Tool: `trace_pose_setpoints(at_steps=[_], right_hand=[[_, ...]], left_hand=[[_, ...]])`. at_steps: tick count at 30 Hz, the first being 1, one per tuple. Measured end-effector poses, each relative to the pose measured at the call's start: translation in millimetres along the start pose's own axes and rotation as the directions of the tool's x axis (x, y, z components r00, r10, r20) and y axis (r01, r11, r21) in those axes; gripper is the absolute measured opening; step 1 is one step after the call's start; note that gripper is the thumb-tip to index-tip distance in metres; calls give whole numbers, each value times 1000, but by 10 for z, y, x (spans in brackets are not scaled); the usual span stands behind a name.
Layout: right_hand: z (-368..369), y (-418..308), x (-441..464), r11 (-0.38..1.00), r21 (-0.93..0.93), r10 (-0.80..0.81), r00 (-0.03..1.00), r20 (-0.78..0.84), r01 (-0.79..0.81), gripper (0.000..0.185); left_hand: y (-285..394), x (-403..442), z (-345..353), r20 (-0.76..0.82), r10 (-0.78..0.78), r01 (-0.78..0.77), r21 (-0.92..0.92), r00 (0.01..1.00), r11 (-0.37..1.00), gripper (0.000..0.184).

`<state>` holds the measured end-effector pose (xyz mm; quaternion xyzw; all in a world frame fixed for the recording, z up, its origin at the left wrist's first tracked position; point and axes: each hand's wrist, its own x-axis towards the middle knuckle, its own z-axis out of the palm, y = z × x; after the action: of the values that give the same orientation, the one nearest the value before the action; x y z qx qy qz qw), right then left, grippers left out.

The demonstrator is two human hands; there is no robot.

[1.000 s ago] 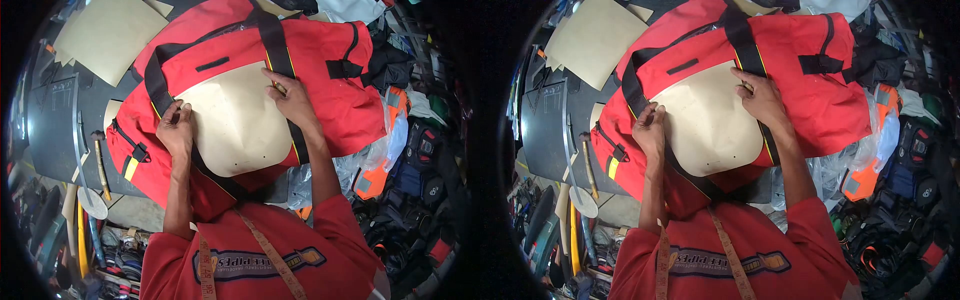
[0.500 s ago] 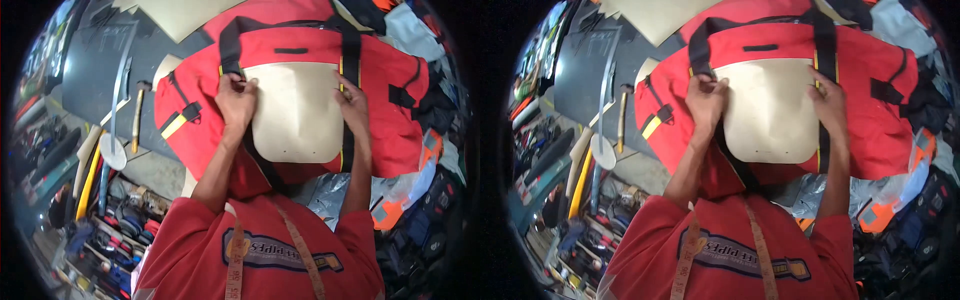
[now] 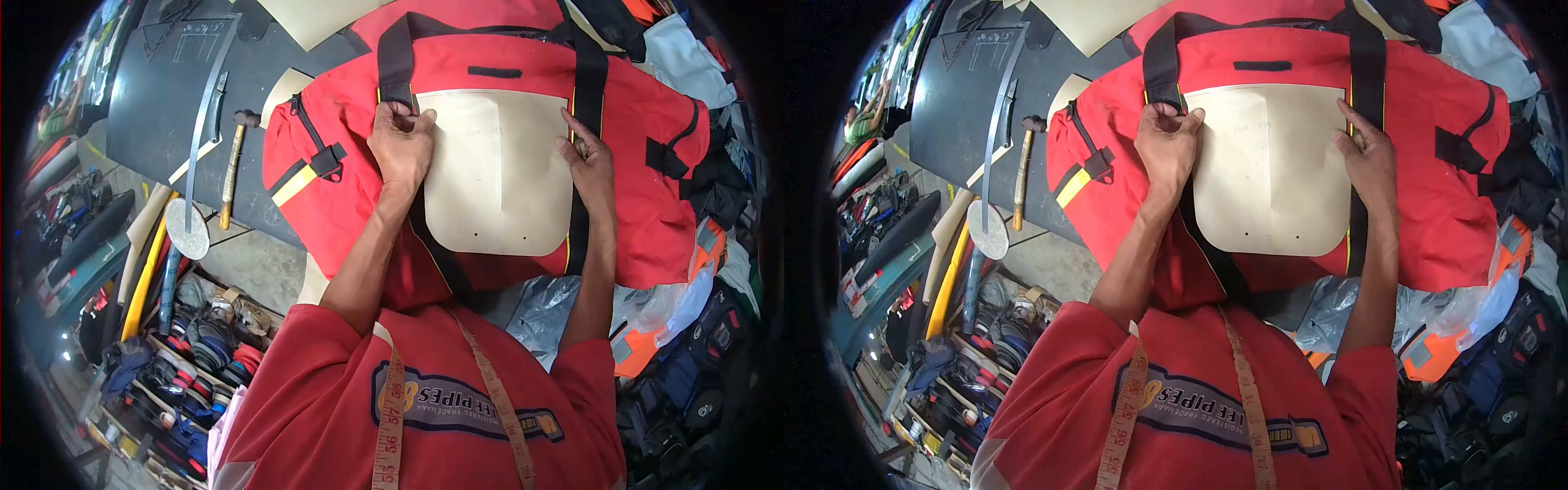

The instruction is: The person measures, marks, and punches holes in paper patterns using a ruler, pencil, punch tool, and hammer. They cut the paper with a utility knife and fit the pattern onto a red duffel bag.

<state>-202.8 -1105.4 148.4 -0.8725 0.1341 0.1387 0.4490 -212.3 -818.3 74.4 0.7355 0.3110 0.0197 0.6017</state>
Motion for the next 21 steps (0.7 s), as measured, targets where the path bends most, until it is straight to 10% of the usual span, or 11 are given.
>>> trace_pose_setpoints(at_steps=[8,10,13,17,21], right_hand=[[38,138,51,997,-36,-74,997,-25,73,50],[70,297,70,968,250,-48,997,57,32,50],[58,231,65,982,-98,-168,985,-39,163,55],[40,135,-100,992,-41,-127,986,-106,123,61],[-19,127,-749,941,335,-27,999,-43,40,55]], left_hand=[[-29,-1,7,-13,70,-70,-3,997,998,32],[-270,69,40,-34,200,-202,-102,979,974,27],[-70,0,14,-21,178,-178,21,984,984,27],[-100,59,-16,40,106,-105,-41,994,994,29],[-52,-50,-213,212,57,-30,-127,976,991,30]])
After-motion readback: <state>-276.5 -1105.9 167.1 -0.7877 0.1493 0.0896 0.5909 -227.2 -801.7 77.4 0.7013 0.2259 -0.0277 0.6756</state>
